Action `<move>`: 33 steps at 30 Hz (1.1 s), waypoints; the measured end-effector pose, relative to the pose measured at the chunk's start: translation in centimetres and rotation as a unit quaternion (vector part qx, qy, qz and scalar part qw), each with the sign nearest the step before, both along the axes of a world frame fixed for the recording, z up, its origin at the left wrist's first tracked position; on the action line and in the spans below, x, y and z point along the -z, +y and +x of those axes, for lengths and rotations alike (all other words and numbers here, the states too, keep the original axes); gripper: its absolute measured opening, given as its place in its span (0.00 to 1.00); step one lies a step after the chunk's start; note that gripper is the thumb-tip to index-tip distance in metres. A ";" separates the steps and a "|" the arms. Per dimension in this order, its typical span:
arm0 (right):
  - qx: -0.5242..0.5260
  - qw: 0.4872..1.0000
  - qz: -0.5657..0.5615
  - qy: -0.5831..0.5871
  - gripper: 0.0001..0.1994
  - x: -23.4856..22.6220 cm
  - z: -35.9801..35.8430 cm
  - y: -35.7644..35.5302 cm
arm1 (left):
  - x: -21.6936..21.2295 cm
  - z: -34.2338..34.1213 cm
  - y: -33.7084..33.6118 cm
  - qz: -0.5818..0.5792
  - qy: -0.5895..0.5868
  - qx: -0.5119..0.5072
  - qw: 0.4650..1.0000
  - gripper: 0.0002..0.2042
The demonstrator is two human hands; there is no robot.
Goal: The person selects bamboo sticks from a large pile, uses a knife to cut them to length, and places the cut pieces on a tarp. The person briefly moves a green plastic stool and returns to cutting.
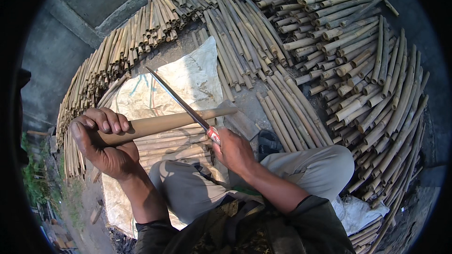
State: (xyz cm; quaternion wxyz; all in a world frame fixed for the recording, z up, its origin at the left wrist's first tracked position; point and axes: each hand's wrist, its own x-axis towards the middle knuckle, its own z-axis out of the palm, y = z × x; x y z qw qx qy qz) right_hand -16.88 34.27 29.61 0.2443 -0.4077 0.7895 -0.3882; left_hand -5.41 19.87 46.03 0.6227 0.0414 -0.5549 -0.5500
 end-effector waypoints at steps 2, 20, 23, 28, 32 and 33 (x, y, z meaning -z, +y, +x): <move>0.015 0.997 -0.076 -0.006 0.12 -0.3 -0.6 -0.3 | -0.4 -0.5 -0.3 0.001 -0.018 0.011 1.000 0.14; 0.043 0.994 -0.080 -0.060 0.12 1.5 -0.1 1.8 | -1.0 -1.1 -0.8 0.004 -0.021 -0.004 1.000 0.20; 0.007 0.963 -0.270 -0.005 0.13 -0.5 0.9 1.4 | -0.7 -1.7 -1.1 -0.002 -0.019 -0.010 1.000 0.25; 0.021 1.000 -0.003 0.011 0.11 -1.7 -0.6 -0.8 | -1.2 -2.5 -1.3 0.017 -0.062 -0.028 0.998 0.32; 0.022 0.989 -0.129 -0.074 0.09 -3.2 -0.5 0.2 | -1.4 -2.5 -1.4 0.013 -0.075 -0.024 0.997 0.32; 0.029 0.981 -0.188 -0.048 0.09 -3.4 -0.2 0.8 | -1.3 -2.5 -1.4 0.019 -0.073 -0.023 0.997 0.32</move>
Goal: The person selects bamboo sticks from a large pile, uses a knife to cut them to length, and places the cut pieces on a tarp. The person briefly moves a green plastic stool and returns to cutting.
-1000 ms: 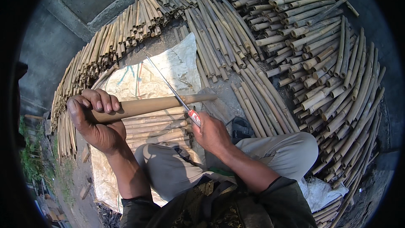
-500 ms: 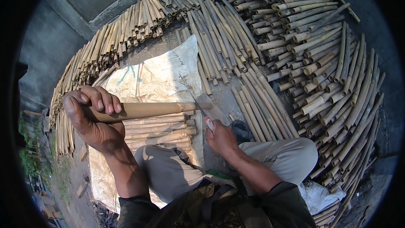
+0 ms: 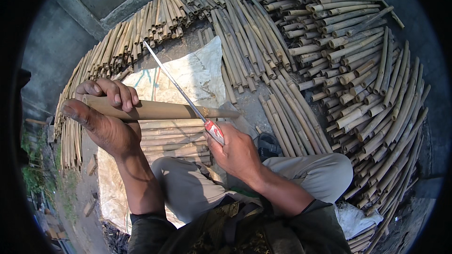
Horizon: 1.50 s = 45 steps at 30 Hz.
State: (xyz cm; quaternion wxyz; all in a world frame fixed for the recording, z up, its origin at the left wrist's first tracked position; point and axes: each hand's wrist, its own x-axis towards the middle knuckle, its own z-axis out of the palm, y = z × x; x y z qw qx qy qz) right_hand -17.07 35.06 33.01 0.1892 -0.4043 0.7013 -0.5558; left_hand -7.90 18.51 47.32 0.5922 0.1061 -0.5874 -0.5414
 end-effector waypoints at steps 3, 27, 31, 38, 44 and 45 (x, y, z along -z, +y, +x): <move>0.023 0.992 -0.101 0.072 0.10 1.0 0.4 0.8 | 0.1 -0.4 0.1 -0.001 0.010 -0.013 1.000 0.32; 0.006 1.000 -0.019 -0.014 0.12 3.3 0.7 0.8 | 1.0 3.0 -1.7 -0.070 0.060 0.195 0.976 0.24; 0.010 0.993 0.107 -0.040 0.12 4.8 0.4 -0.7 | 1.3 3.4 -2.1 -0.093 0.073 0.197 0.973 0.28; -0.044 0.996 0.070 -0.014 0.09 7.2 1.8 -0.8 | 2.1 5.1 -0.9 -0.050 0.075 0.085 0.992 0.28; 0.022 0.983 0.176 -0.043 0.11 7.7 1.7 -1.5 | 1.9 6.7 -1.0 -0.013 0.104 0.109 0.988 0.26; -0.016 0.983 0.173 -0.068 0.11 7.8 1.8 -1.5 | 2.2 6.8 -0.9 -0.025 0.102 0.113 0.988 0.27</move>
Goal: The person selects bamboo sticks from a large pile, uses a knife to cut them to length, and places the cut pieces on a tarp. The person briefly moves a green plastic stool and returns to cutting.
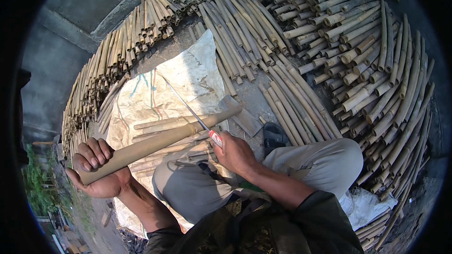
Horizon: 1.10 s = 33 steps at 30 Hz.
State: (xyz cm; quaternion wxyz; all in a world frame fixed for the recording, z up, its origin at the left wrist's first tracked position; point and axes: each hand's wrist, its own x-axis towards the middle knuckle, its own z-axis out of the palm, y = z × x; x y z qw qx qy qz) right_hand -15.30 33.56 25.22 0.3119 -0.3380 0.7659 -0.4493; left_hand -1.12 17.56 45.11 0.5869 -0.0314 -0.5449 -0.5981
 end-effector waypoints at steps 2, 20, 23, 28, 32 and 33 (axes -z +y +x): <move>-0.056 0.992 -0.115 0.023 0.12 0.1 0.0 0.1 | 0.6 0.2 0.1 -0.031 0.012 0.030 0.999 0.28; -0.083 0.990 -0.116 -0.012 0.09 0.3 0.0 0.1 | 0.7 1.1 1.4 0.008 0.023 -0.016 1.000 0.28; -0.020 0.992 -0.122 -0.001 0.10 0.2 0.3 0.6 | 0.5 1.2 1.3 -0.006 0.024 -0.013 1.000 0.29; -0.071 0.997 -0.038 -0.010 0.10 0.0 0.5 0.8 | 0.3 1.6 0.8 -0.023 0.024 0.031 0.999 0.28; -0.079 0.988 -0.133 -0.003 0.10 0.0 0.6 0.7 | 0.3 1.8 0.9 -0.029 0.013 0.011 0.999 0.27; -0.037 0.997 -0.069 0.006 0.10 0.0 0.5 0.8 | 0.3 1.7 0.9 -0.028 0.011 0.005 1.000 0.27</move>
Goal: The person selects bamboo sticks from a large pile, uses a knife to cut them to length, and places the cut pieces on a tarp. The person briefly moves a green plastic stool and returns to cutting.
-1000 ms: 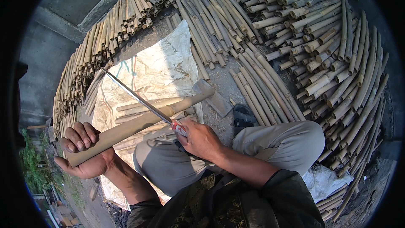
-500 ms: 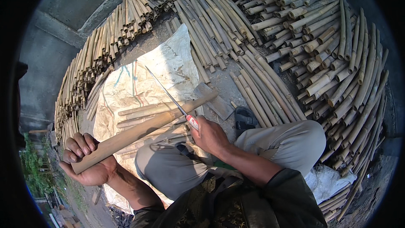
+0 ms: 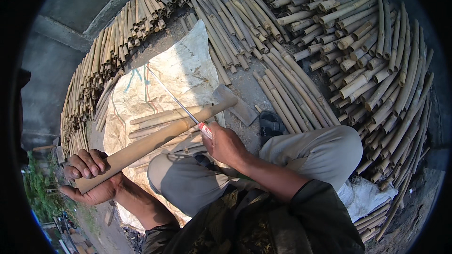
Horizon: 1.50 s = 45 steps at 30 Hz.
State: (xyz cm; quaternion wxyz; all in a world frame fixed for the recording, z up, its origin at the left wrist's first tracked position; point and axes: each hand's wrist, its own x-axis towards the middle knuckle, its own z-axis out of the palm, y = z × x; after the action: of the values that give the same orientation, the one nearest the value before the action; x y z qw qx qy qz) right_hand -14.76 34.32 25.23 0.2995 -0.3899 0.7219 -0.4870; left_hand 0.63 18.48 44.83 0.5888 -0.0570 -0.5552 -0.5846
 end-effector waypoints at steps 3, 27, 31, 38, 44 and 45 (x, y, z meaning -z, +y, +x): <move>0.060 0.998 0.032 0.015 0.13 -0.1 -0.1 -0.1 | -0.4 0.0 0.4 0.093 -0.013 -0.057 0.994 0.28; -0.035 0.994 -0.103 -0.007 0.12 -2.0 -1.1 0.9 | -0.8 -0.2 1.0 0.038 -0.031 0.059 0.997 0.29; 0.073 0.991 0.101 -0.039 0.11 -2.2 -1.7 0.9 | -0.7 -0.3 0.3 0.014 -0.010 0.082 0.997 0.29; -0.021 1.000 -0.001 -0.018 0.09 -2.9 -1.9 0.8 | -0.9 -0.4 -1.3 -0.008 -0.030 0.169 0.985 0.33; 0.007 1.000 0.002 0.005 0.11 -1.1 -2.1 0.8 | -0.9 -0.6 -3.3 0.005 -0.022 0.190 0.982 0.34; -0.001 0.999 -0.013 0.034 0.10 -0.4 -1.9 1.0 | -0.9 -0.6 -4.0 -0.006 -0.040 0.243 0.969 0.33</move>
State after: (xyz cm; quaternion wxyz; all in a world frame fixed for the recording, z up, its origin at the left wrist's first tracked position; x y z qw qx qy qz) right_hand -16.65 35.30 25.60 0.2704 -0.4107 0.7249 -0.4824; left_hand 0.00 14.44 45.71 0.4060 -0.1708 -0.5510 -0.7088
